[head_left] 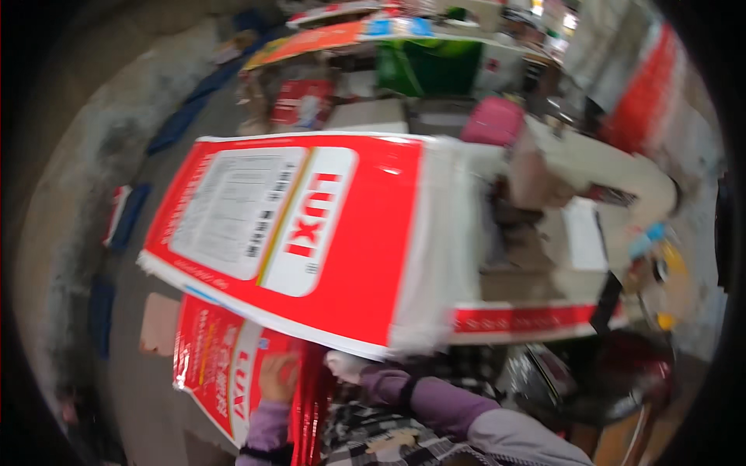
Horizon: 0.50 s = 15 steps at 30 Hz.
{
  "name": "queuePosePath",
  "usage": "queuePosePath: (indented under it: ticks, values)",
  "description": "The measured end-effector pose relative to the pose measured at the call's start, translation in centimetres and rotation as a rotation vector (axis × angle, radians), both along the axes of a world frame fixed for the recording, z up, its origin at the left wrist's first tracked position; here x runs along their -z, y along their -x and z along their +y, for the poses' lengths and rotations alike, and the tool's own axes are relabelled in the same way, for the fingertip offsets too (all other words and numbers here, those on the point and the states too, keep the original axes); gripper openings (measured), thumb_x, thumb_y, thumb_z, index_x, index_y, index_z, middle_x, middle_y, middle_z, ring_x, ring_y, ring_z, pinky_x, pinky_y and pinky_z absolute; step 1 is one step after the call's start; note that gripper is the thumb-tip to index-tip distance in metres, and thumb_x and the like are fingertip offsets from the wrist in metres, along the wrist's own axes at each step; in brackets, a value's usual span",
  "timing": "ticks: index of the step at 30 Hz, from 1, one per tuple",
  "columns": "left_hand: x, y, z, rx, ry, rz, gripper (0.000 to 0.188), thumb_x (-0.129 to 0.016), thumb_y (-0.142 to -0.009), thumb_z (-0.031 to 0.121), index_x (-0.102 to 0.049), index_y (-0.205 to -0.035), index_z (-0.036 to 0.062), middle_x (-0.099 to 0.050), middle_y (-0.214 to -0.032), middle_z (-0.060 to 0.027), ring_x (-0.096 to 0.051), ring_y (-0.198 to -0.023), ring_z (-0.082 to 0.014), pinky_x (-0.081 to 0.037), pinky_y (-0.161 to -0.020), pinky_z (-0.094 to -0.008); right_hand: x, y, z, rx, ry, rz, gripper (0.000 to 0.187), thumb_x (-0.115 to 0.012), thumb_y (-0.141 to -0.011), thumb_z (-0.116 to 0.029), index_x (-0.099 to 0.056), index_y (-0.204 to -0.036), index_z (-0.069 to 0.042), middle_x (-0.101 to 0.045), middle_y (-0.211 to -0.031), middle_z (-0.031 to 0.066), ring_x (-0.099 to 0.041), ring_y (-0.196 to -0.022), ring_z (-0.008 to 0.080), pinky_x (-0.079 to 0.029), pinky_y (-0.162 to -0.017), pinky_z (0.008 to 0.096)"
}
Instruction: Sewing and folding large fertilizer bags using an industrial sewing machine.
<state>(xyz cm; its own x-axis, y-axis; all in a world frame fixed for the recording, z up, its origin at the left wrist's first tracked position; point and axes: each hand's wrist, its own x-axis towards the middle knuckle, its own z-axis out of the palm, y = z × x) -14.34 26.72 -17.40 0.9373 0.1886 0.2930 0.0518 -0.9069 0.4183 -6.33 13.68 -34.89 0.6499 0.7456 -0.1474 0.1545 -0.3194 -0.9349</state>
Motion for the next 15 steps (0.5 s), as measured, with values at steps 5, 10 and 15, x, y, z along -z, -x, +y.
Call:
queuePosePath:
  ticks: [5, 10, 15]
  values:
    - [-3.5, -16.5, -17.3, 0.444, -0.049, 0.106, 0.046, -0.084, -0.057, 0.029, -0.060, -0.090, 0.0099, -0.058, -0.091, -0.0091, -0.056, -0.092, -0.0313, -0.043, -0.078, -0.0446, -11.6, 1.2, -9.1, -0.362, 0.088, -0.487, 0.033, -0.052, -0.083, -0.029, -0.066, -0.105, -0.009, -0.067, -0.100, 0.0174, -0.065, -0.092, 0.0352, -0.050, -0.080, 0.0445]
    - [1.7, -20.2, -15.0, 0.438, 0.480, 0.286, 0.020, -0.081, -0.069, 0.017, -0.064, -0.070, 0.0050, -0.060, -0.067, -0.0019, -0.056, -0.064, -0.0152, -0.045, -0.057, -0.0313, -20.9, -3.9, -21.7, -0.136, 0.219, -0.263, 0.030, -0.054, -0.086, -0.028, -0.064, -0.108, -0.012, -0.066, -0.098, 0.0153, -0.064, -0.091, 0.0337, -0.050, -0.081, 0.0417]
    - [0.2, -19.4, -13.6, 0.417, 0.956, 0.447, 0.007, -0.067, -0.087, 0.007, -0.071, -0.087, 0.0020, -0.062, -0.066, 0.0034, -0.050, -0.058, -0.0037, -0.042, -0.052, -0.0227, -19.3, -10.6, -21.8, 0.728, 0.097, -0.111, 0.039, -0.060, -0.086, -0.040, -0.065, -0.089, -0.001, -0.066, -0.083, 0.0185, -0.065, -0.080, 0.0320, -0.050, -0.071, 0.0364]
